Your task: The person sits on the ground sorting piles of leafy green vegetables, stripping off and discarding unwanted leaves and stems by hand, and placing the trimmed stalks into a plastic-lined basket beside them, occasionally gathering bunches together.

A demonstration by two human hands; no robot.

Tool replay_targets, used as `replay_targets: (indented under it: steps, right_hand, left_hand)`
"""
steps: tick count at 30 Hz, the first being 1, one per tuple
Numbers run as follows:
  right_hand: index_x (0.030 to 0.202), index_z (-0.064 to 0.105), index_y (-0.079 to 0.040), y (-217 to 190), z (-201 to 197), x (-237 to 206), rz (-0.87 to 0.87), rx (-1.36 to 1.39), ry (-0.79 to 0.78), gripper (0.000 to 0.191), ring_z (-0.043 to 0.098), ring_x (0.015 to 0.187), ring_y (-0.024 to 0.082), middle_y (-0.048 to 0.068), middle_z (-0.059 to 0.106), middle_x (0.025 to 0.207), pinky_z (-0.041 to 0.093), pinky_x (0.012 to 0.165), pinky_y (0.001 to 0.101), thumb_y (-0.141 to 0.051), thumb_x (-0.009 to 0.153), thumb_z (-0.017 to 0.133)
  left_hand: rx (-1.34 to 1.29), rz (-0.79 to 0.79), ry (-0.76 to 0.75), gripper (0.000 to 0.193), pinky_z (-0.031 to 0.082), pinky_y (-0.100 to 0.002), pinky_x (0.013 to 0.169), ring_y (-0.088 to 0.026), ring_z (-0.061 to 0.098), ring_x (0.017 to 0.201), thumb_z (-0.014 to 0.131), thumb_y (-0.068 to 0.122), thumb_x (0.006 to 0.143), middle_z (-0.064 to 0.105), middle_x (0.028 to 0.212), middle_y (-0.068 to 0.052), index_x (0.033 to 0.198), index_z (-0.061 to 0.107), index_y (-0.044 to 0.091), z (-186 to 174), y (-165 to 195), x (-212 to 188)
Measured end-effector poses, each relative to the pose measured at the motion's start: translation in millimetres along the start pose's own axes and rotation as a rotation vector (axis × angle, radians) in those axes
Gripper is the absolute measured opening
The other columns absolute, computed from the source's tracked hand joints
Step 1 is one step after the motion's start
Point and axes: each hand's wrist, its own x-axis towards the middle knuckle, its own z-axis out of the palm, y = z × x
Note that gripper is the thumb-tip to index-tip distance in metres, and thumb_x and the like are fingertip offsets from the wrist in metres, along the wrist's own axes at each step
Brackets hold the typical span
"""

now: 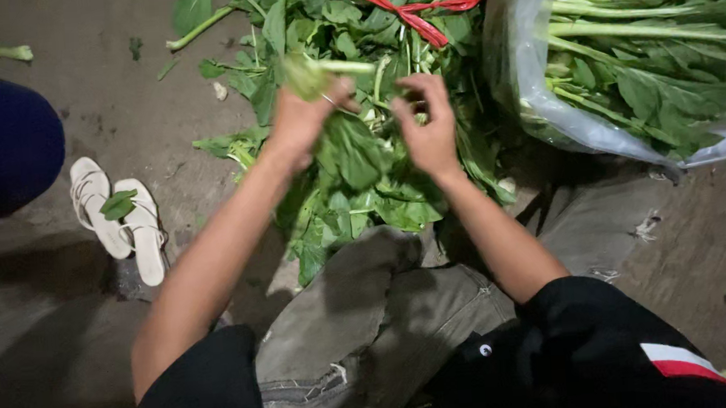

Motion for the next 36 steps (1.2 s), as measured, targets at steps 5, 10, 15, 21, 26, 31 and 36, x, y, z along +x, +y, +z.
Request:
replay_targets:
  steps: [5, 10, 15, 21, 26, 31, 36]
  right_hand:
    - [0.119, 0.065, -0.001, 82, -47, 17, -0.200, -0.699, 0.051, 0.032, 0.059, 0.107, 0.041, 0.020, 0.061, 0.114, 0.050, 0.091, 0.0487, -0.010, 0.089, 0.075]
    - [0.117, 0.065, -0.002, 83, -52, 14, -0.146, -0.772, 0.057, 0.018, 0.062, 0.105, 0.043, 0.022, 0.062, 0.116, 0.051, 0.089, 0.0480, -0.012, 0.103, 0.067]
    - [0.122, 0.067, -0.003, 22, -11, -2, -0.108, -0.596, -0.079, 0.027, 0.069, 0.099, 0.041, 0.020, 0.069, 0.111, 0.055, 0.085, 0.0479, -0.022, 0.104, 0.060]
    - [0.099, 0.069, -0.003, 11, 38, -36, 0.005, -0.926, -0.721, 0.044, 0.070, 0.084, 0.041, 0.023, 0.070, 0.098, 0.055, 0.070, 0.0525, -0.045, 0.087, 0.071]
    - [0.116, 0.071, -0.004, 26, 3, -16, -0.090, -0.596, -0.419, 0.031, 0.070, 0.084, 0.039, 0.021, 0.073, 0.097, 0.055, 0.073, 0.0465, -0.025, 0.094, 0.067]
    - [0.128, 0.060, 0.000, -4, -16, 0, 0.097, 0.083, -0.098, 0.023, 0.056, 0.084, 0.023, 0.014, 0.061, 0.096, 0.049, 0.076, 0.0336, -0.009, 0.107, 0.059]
    - [0.145, 0.047, 0.005, -51, 5, -20, -0.176, -0.106, -0.004, 0.042, 0.058, 0.117, 0.032, 0.020, 0.057, 0.129, 0.046, 0.104, 0.0384, -0.004, 0.104, 0.055]
  left_hand:
    - [0.096, 0.191, 0.320, 0.021, 0.056, -0.027, 0.050, -0.012, 0.061, 0.058, 0.081, 0.014, 0.094, 0.065, 0.080, -0.006, 0.093, 0.063, 0.003, -50, 29, 25]
    - [0.047, 0.168, 0.541, 0.017, 0.045, -0.030, 0.045, -0.014, 0.055, 0.052, 0.079, 0.013, 0.089, 0.063, 0.071, -0.005, 0.088, 0.066, 0.002, -82, 18, 28]
    - [0.551, 0.404, 0.635, 0.022, 0.056, -0.033, 0.064, -0.016, 0.070, 0.068, 0.086, 0.019, 0.088, 0.074, 0.078, -0.004, 0.090, 0.072, 0.002, -99, 8, 27]
    - [0.627, 0.465, 0.539, 0.019, 0.054, -0.036, 0.067, -0.016, 0.067, 0.069, 0.083, 0.019, 0.090, 0.073, 0.078, -0.003, 0.089, 0.072, 0.004, -91, 30, 25]
    - [0.132, 0.178, 0.399, 0.021, 0.050, -0.035, 0.057, -0.015, 0.061, 0.062, 0.081, 0.021, 0.088, 0.066, 0.077, -0.002, 0.095, 0.068, 0.005, -66, 33, 20]
    - [0.207, 0.211, 0.083, 0.045, 0.058, -0.030, 0.072, -0.011, 0.068, 0.078, 0.091, 0.030, 0.080, 0.070, 0.088, 0.001, 0.108, 0.066, 0.005, -42, 31, 10]
    - [0.334, 0.287, -0.196, 0.071, 0.056, -0.028, 0.081, -0.008, 0.062, 0.088, 0.097, 0.032, 0.070, 0.067, 0.098, 0.001, 0.126, 0.062, 0.005, 14, 24, -10]
